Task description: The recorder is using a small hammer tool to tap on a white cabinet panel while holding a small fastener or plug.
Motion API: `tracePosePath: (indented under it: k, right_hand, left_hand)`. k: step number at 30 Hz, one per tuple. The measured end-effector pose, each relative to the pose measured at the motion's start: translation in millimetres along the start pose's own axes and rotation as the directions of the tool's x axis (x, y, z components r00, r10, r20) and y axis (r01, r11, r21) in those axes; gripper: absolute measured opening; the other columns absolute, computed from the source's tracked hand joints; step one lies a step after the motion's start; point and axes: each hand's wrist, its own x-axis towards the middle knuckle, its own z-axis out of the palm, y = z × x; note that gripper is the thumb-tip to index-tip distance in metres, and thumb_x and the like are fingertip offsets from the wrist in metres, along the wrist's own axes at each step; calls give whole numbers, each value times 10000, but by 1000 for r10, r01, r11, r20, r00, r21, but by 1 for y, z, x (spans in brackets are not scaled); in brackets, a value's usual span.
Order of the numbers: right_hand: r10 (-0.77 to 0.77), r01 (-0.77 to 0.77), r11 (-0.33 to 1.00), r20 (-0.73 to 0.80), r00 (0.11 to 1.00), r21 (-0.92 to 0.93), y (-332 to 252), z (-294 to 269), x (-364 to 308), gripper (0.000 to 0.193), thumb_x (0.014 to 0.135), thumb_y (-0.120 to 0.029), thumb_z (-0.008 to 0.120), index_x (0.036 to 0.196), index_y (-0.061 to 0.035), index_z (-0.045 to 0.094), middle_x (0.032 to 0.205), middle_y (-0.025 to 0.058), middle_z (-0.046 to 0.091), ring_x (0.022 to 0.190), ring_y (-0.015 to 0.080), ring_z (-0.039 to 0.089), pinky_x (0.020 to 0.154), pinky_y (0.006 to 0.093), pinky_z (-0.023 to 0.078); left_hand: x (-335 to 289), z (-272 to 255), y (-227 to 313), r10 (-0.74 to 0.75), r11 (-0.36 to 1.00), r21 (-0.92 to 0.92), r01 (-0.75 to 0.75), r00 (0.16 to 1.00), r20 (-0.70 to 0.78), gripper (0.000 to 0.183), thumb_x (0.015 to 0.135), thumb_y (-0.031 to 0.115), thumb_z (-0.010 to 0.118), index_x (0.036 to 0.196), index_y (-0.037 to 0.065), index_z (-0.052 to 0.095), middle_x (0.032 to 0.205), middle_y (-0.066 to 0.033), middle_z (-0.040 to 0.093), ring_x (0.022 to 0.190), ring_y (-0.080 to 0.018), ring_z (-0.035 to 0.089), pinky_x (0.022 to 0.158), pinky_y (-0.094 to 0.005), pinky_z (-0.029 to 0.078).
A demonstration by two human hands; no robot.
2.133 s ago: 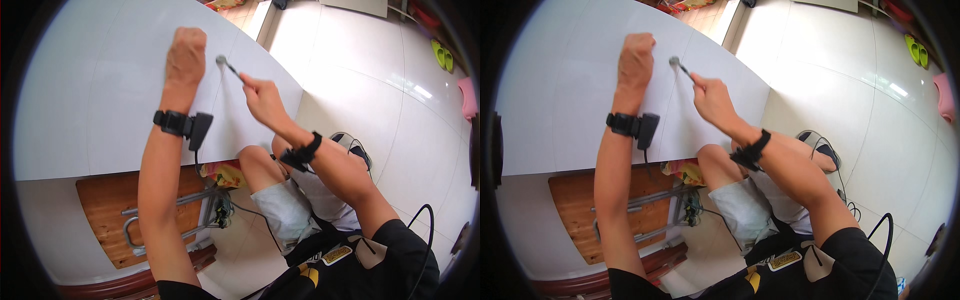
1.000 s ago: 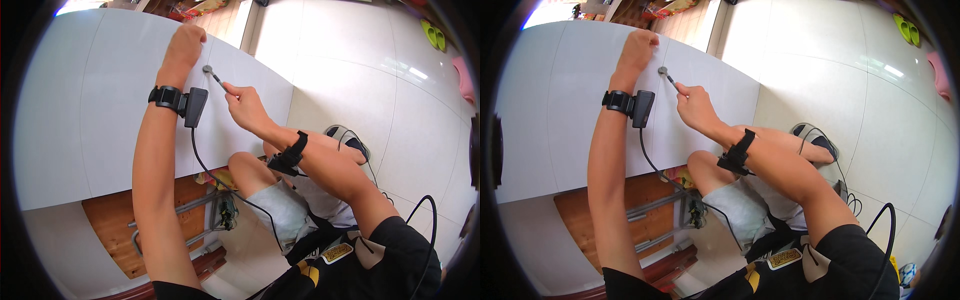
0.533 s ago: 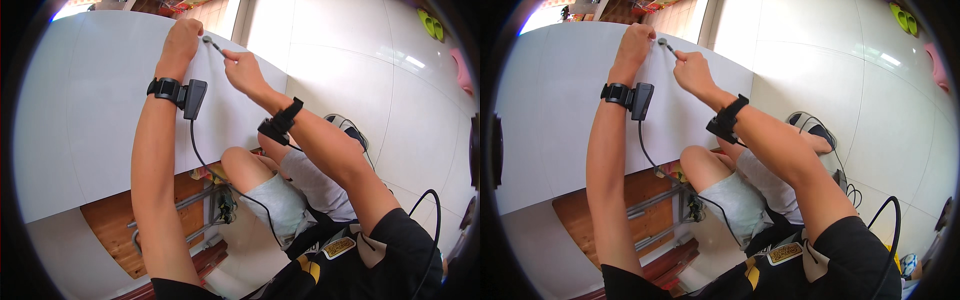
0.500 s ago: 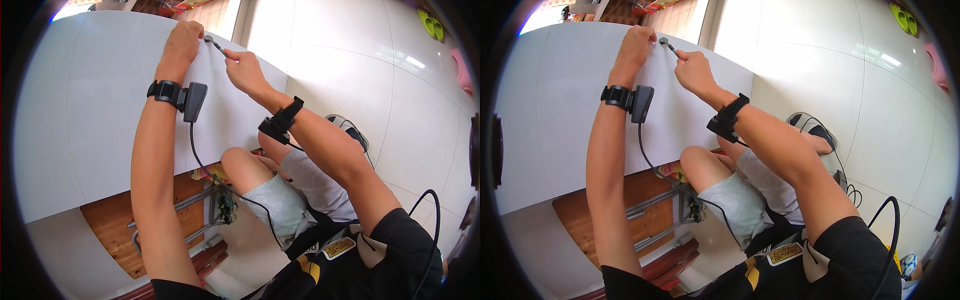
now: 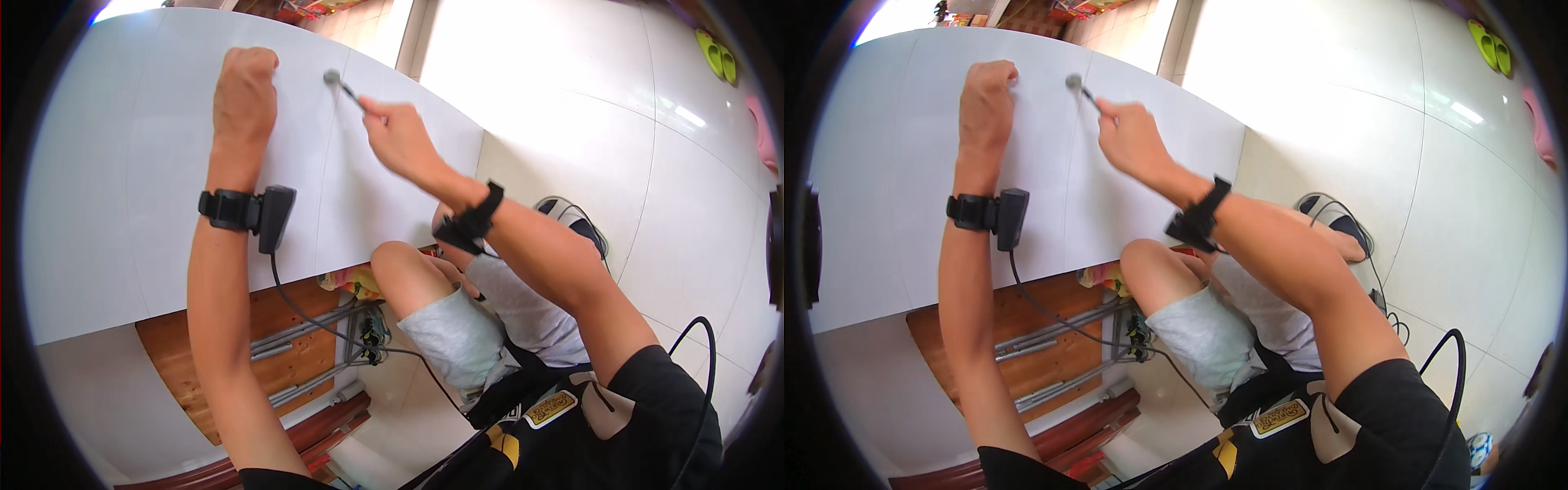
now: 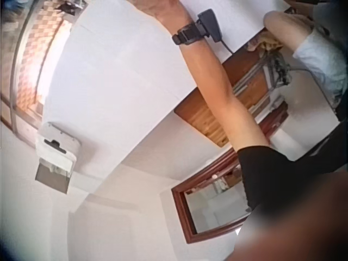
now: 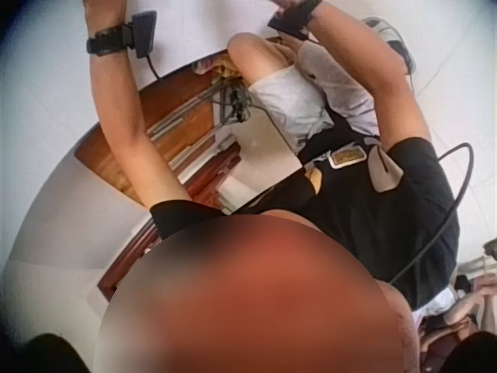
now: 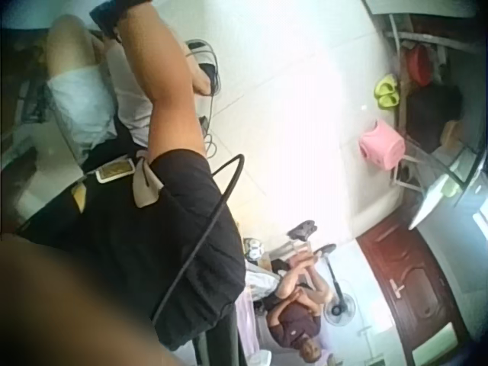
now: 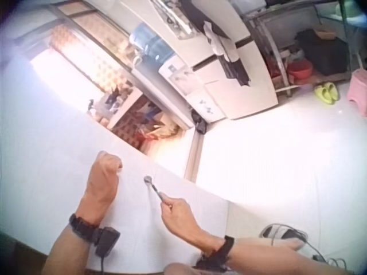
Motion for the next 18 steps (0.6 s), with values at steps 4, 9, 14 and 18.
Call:
tracePosePath:
  k: [4,9,14,18]
  right_hand:
    - [-76,82,996,120,990,-44,9,11,-50,370,980,-106,534,1316,-13,658,630,144,513,599,106,480,576,338,451]
    - [-259,260,962,24,966,-78,-20,19,1,351,978,-102,538,1292,-14,670,620,198,470,564,130,455,559,348,446]
    - [-233,246,959,105,967,-138,-36,21,-18,342,976,-106,534,1271,-16,681,655,260,491,555,155,463,564,359,454]
    - [-78,93,993,192,978,-73,-9,28,-58,344,965,-94,535,1260,-15,692,657,254,526,546,185,498,563,356,455]
  left_hand:
    - [-33,1,13,-6,995,-95,13,997,72,99,803,-43,566,793,-27,663,851,-206,693,884,-394,648,794,-439,531]
    - [-6,-16,-14,32,999,6,-32,999,-1,138,839,-8,538,801,-37,668,816,-215,678,830,-416,627,764,-464,521]
    - [-8,-21,-12,47,998,46,-45,998,-37,126,842,-15,557,810,-41,677,804,-224,682,838,-415,633,780,-469,525]
    - [-33,-14,-18,-10,996,-83,26,983,185,127,853,8,604,878,-20,725,877,-219,709,834,-429,644,795,-466,537]
